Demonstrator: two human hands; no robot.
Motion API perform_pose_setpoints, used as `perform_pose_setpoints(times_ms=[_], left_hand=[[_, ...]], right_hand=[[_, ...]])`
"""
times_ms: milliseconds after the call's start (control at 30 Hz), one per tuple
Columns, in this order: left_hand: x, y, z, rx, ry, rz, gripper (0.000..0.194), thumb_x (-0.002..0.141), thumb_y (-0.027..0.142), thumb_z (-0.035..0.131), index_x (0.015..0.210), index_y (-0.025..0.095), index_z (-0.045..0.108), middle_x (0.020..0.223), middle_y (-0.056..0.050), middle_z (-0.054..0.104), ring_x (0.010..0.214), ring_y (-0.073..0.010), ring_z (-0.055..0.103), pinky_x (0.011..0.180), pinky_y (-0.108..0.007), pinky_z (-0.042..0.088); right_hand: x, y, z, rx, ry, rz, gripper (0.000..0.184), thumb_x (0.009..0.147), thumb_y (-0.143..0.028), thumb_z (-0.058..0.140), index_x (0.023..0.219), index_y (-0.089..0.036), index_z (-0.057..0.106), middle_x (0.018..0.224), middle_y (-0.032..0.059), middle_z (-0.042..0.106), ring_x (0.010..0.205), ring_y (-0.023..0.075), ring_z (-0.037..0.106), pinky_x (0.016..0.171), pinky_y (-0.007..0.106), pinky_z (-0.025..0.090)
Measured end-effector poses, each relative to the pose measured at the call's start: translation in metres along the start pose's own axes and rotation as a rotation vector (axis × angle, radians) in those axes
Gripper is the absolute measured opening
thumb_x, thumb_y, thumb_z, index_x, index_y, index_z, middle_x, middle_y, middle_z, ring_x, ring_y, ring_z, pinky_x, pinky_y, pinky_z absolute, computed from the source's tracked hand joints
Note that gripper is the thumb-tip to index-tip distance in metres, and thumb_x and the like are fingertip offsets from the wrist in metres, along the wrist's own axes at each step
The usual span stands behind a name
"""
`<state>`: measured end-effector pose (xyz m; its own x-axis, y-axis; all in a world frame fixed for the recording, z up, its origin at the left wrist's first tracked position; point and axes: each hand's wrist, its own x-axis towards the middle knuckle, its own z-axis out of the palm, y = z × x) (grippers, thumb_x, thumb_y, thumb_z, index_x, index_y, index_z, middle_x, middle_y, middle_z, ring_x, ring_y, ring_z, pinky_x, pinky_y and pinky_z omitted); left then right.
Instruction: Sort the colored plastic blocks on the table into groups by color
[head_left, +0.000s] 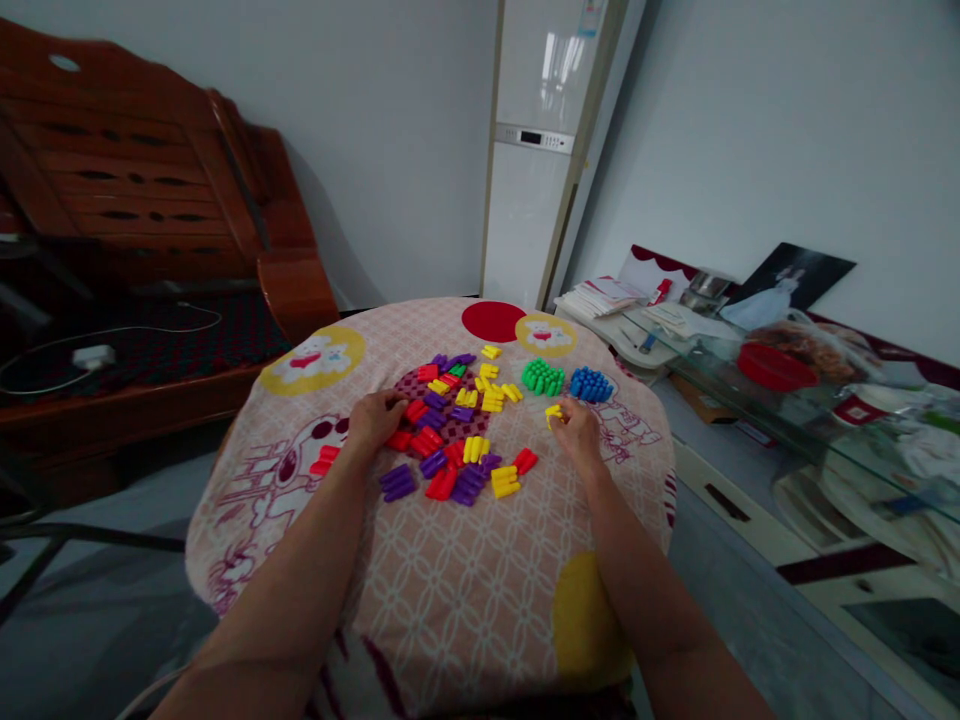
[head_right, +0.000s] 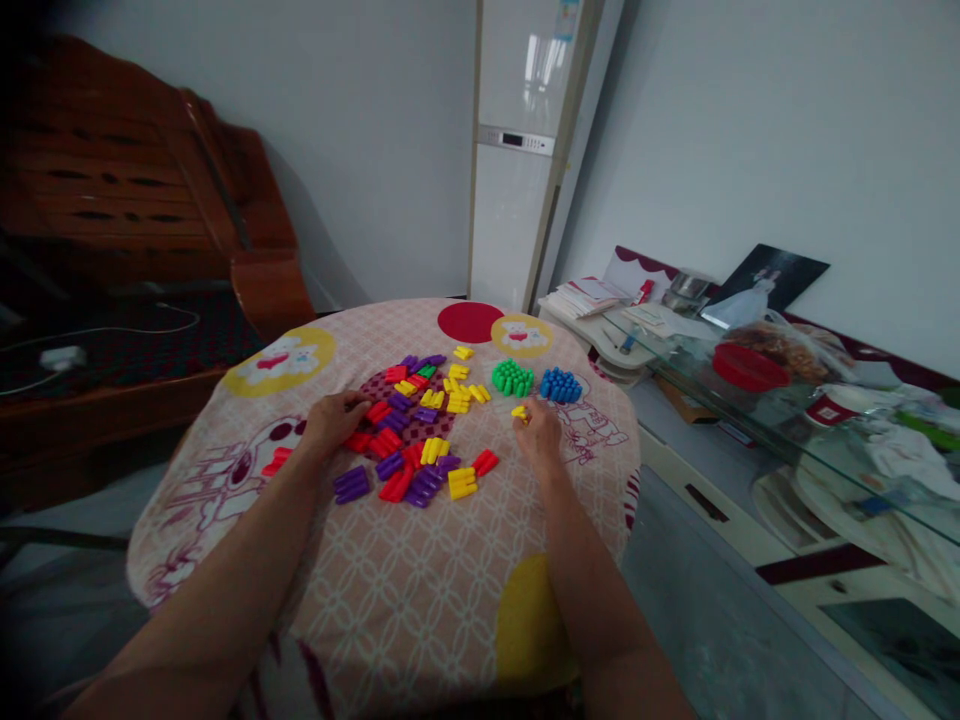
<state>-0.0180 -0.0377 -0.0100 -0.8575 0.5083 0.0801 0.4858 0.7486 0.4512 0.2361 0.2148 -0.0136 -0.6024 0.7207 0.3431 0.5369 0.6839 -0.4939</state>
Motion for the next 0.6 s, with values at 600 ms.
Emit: perform_pose_setpoints(times_ms=[600], left_hand=[[-0.003, 0.001, 0.001, -0.045, 0.045, -0.014, 0.035, 0.086, 0.033, 0.05, 0.108, 0.02, 0.075, 0.102, -0.009, 0.076, 0.095, -0.025, 0.069, 0.084, -0.031, 0.05]], right_hand=[[0.005, 0.056, -0.046, -0.281, 0.288, 0.309, 0.041, 0.086, -0.021, 0.05, 0.122, -0.014, 0.069, 0.099, 0.0187, 0.068, 0.093, 0.0289, 0.064, 0.081, 0.037, 0.045]])
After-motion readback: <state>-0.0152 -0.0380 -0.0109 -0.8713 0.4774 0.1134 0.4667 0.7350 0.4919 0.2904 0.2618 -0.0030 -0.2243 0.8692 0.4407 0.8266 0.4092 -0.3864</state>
